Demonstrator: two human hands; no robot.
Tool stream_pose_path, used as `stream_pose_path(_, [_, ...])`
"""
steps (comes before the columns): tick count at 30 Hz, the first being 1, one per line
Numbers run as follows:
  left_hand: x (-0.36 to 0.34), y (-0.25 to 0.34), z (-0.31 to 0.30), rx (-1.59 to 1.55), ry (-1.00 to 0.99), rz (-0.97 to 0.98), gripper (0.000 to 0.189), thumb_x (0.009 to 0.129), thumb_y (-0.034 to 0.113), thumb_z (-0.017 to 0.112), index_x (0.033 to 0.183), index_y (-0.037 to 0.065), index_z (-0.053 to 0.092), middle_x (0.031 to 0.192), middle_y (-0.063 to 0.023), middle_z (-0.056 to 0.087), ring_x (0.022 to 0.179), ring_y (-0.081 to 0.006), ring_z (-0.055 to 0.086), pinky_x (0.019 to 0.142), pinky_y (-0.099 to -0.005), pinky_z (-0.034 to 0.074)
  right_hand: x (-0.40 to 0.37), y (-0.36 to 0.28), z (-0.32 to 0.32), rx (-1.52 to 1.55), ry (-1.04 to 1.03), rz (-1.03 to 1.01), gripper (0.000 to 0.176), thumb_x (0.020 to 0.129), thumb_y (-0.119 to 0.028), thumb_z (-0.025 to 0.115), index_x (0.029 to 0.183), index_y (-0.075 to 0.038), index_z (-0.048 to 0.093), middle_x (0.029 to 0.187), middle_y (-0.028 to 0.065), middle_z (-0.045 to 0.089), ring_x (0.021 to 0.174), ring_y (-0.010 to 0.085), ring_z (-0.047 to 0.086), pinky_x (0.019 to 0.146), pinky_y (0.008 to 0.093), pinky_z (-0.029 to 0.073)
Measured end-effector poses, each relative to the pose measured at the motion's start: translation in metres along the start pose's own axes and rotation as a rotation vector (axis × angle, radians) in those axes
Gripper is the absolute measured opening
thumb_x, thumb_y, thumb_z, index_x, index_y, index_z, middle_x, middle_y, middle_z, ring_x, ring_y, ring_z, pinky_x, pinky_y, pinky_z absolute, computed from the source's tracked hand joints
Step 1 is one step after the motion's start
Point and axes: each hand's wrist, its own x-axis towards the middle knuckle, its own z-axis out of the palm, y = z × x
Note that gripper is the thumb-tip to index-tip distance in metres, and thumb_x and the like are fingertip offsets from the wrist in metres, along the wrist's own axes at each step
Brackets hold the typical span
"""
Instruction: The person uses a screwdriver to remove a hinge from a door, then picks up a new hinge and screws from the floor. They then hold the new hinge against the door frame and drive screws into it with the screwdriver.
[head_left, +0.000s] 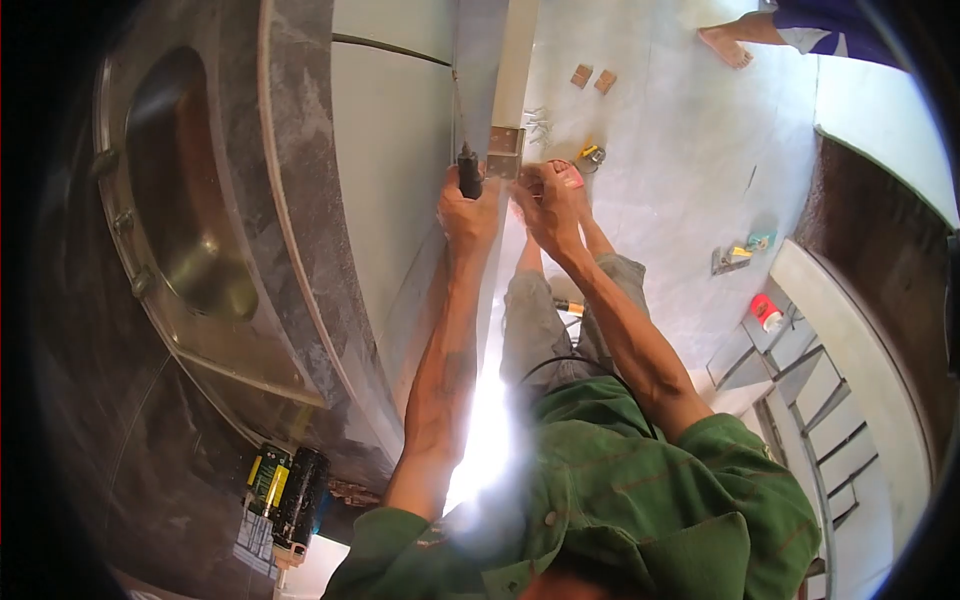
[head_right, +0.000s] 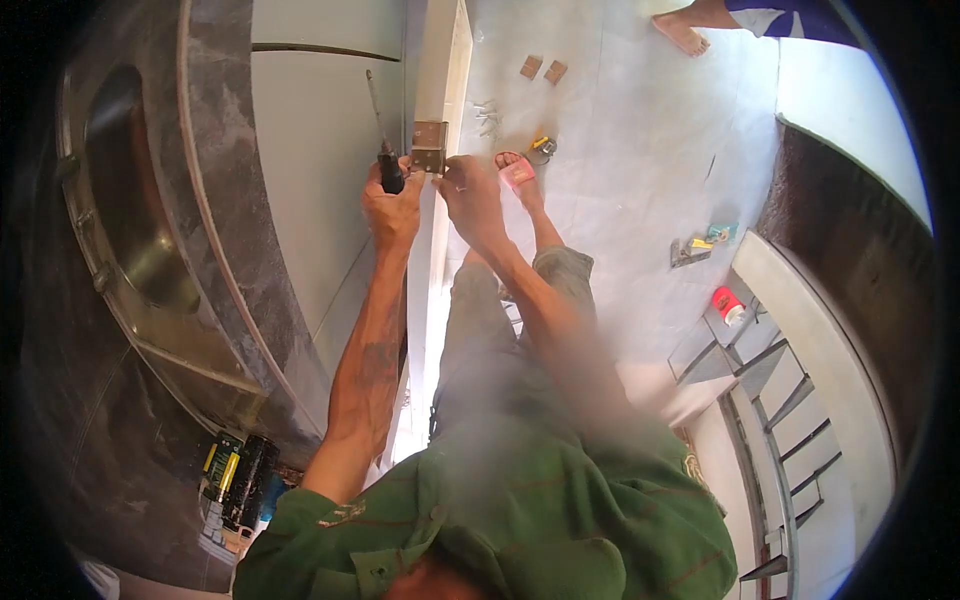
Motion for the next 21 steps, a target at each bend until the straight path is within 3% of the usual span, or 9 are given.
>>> stream_pose_path(6, [-0.013, 0.011, 0.000, 0.030, 0.018, 0.054, 0.017, 0.081, 0.009, 0.074, 0.093, 0.003, 0.063, 0.087, -0.0014, 0.063, 0.076, -0.0108, 0.057, 0.072, -0.0289, 0.049, 0.000, 0.019, -0.002, -0.064, -0.040, 0.048, 0.010, 0.086, -0.001, 0.064, 0.095, 0.000, 0.059, 0.082, 0.0142, 0.067, 0.072, 0.0261, 0.065, 0.065, 0.0346, 0.052])
stream_pose_path(9, [-0.017, 0.006, 0.004, -0.004, 0.000, 0.081, 0.017, 0.083, 0.005, 0.072, 0.095, 0.003, 0.062, 0.091, -0.0013, 0.064, 0.078, -0.0096, 0.056, 0.073, -0.0277, 0.049, 0.000, 0.027, -0.005, -0.025, -0.021, 0.008, 0.009, 0.086, -0.001, 0.064, 0.094, 0.001, 0.059, 0.077, 0.0133, 0.067, 0.070, 0.0261, 0.065, 0.063, 0.0353, 0.051])
stream_pose_path(12, [-0.019, 0.005, 0.008, -0.160, 0.006, 0.077, 0.018, 0.083, 0.003, 0.073, 0.096, 0.004, 0.060, 0.094, -0.0011, 0.066, 0.081, -0.0089, 0.056, 0.074, -0.0265, 0.049, -0.001, 0.008, -0.011, 0.103, -0.014, 0.098, 0.008, 0.088, -0.001, 0.063, 0.094, 0.002, 0.058, 0.079, 0.0136, 0.064, 0.068, 0.0273, 0.063, 0.062, 0.0377, 0.050])
stream_pose_path(18, [-0.016, -0.010, 0.011, -0.138, -0.048, 0.053, 0.021, 0.084, 0.004, 0.075, 0.092, 0.003, 0.055, 0.100, -0.0047, 0.068, 0.083, -0.0093, 0.057, 0.075, -0.0256, 0.049, -0.009, -0.005, -0.011, -0.154, 0.037, 0.151, 0.008, 0.090, 0.000, 0.062, 0.095, 0.002, 0.056, 0.090, 0.0150, 0.060, 0.066, 0.0251, 0.064, 0.061, 0.0357, 0.052])
stream_pose_path(21, [-0.015, -0.011, 0.014, -0.192, -0.098, 0.042, 0.021, 0.085, 0.005, 0.074, 0.095, 0.003, 0.056, 0.100, -0.0053, 0.068, 0.084, -0.0094, 0.057, 0.075, -0.0255, 0.049, -0.009, -0.003, -0.009, -0.194, 0.110, 0.073, 0.010, 0.093, -0.002, 0.060, 0.099, 0.001, 0.054, 0.086, 0.0149, 0.065, 0.067, 0.0232, 0.064, 0.061, 0.0337, 0.052])
